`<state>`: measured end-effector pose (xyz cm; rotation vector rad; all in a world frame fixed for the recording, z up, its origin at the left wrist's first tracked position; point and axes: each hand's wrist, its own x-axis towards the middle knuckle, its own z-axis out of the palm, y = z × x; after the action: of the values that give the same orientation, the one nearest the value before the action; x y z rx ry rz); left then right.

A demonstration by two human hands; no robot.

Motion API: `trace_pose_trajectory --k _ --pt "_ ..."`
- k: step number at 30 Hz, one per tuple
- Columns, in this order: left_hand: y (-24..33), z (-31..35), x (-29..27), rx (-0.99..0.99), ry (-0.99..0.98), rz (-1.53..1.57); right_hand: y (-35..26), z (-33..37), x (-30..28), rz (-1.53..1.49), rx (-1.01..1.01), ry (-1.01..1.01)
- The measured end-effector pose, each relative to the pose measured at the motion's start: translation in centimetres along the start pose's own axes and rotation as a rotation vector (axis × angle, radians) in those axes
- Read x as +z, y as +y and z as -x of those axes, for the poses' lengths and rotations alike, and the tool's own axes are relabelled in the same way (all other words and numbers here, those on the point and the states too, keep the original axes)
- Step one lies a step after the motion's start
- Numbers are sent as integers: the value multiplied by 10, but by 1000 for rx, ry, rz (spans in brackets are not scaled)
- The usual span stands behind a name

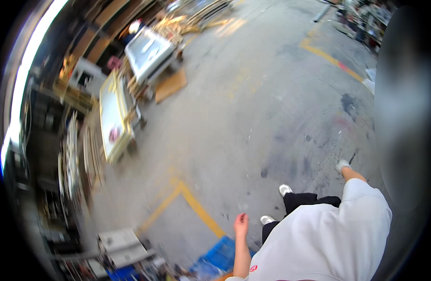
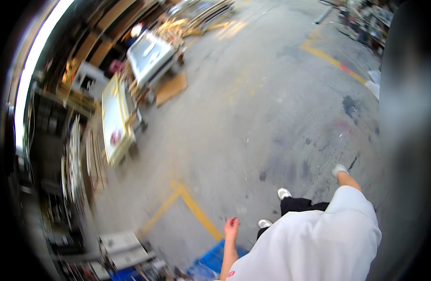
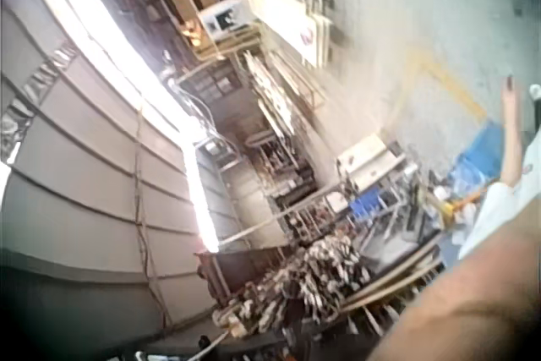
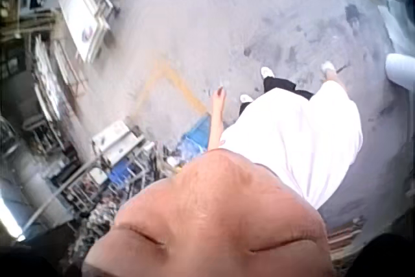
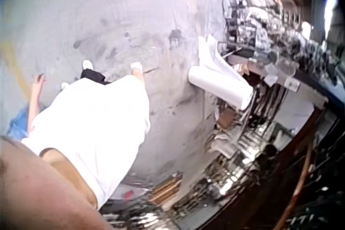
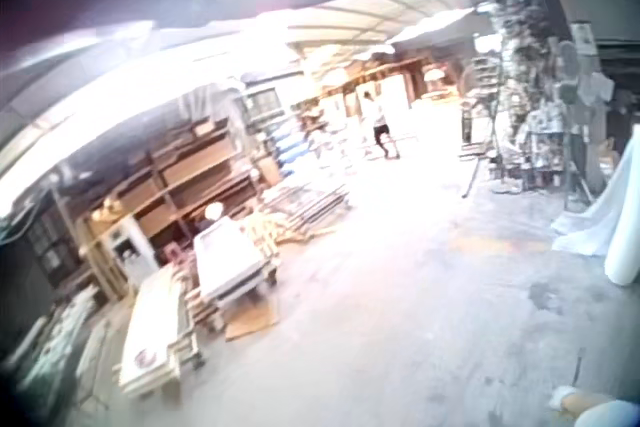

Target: The person works with others to position and secure a large glass panel within a metal frame, applying sealant and using a white cloth to wipe the edges.

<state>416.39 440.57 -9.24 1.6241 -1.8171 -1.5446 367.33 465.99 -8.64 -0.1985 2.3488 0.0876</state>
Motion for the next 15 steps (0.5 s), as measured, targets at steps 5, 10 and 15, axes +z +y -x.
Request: trace_pose_trajectory --k 5,10,15 --pt "58 -136 27 80 -257 -315 62 -103 71 175 -81 0" --pt "48 -223 2 -231 -468 -716 -30 -101 37 -217 -29 -109" --pt "74 -347 -4 -438 -431 -854 -110 -148 -39 -364 -6 -5"
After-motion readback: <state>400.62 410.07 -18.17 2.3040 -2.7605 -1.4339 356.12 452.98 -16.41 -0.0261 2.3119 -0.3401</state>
